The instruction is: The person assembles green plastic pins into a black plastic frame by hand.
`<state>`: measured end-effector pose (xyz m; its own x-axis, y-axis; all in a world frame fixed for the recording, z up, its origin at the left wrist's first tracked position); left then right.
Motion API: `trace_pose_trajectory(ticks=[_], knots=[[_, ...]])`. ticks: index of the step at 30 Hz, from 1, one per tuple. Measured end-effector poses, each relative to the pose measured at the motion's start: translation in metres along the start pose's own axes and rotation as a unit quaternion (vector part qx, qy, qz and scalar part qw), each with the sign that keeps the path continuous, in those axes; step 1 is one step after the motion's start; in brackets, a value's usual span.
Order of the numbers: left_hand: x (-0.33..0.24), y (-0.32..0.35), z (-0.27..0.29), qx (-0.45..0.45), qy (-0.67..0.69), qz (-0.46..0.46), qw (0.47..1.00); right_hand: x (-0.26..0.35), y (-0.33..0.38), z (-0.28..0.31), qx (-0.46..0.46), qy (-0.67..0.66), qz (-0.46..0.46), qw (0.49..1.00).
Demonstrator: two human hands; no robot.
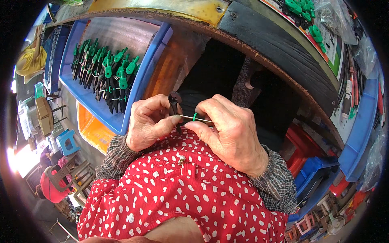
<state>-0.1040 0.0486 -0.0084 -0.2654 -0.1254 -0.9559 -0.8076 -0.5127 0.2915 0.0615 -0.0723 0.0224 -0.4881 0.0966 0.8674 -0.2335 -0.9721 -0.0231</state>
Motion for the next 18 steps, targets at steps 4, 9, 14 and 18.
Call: trace_pose_trajectory(ticks=[4, 9, 14, 18], knots=[[-0.001, 0.0, -0.002, -0.011, 0.028, 0.002, 1.0, -0.002, 0.001, -0.008, -0.032, -0.056, -0.015, 0.998], [-0.004, 0.0, -0.001, -0.006, 0.009, -0.004, 1.0, -0.004, 0.001, -0.012, -0.039, -0.082, -0.006, 0.996], [-0.002, 0.002, -0.002, -0.007, 0.026, -0.004, 1.0, 0.005, 0.0, -0.001, -0.001, -0.056, -0.045, 0.997], [0.003, 0.002, -0.002, -0.005, 0.024, -0.014, 1.0, -0.002, 0.004, 0.001, 0.028, 0.003, -0.009, 1.0]])
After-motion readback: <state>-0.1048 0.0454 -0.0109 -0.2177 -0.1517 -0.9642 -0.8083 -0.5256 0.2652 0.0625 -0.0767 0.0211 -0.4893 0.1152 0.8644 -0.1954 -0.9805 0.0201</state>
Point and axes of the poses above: each hand's wrist, its own y-axis away from the middle knuckle, its own z-axis out of the back of the hand, x = y × z, the point moved 1 cm from there along -y, towards the middle knuckle, and after that the axes turned 2 degrees about -x, right-handed, at the moved point
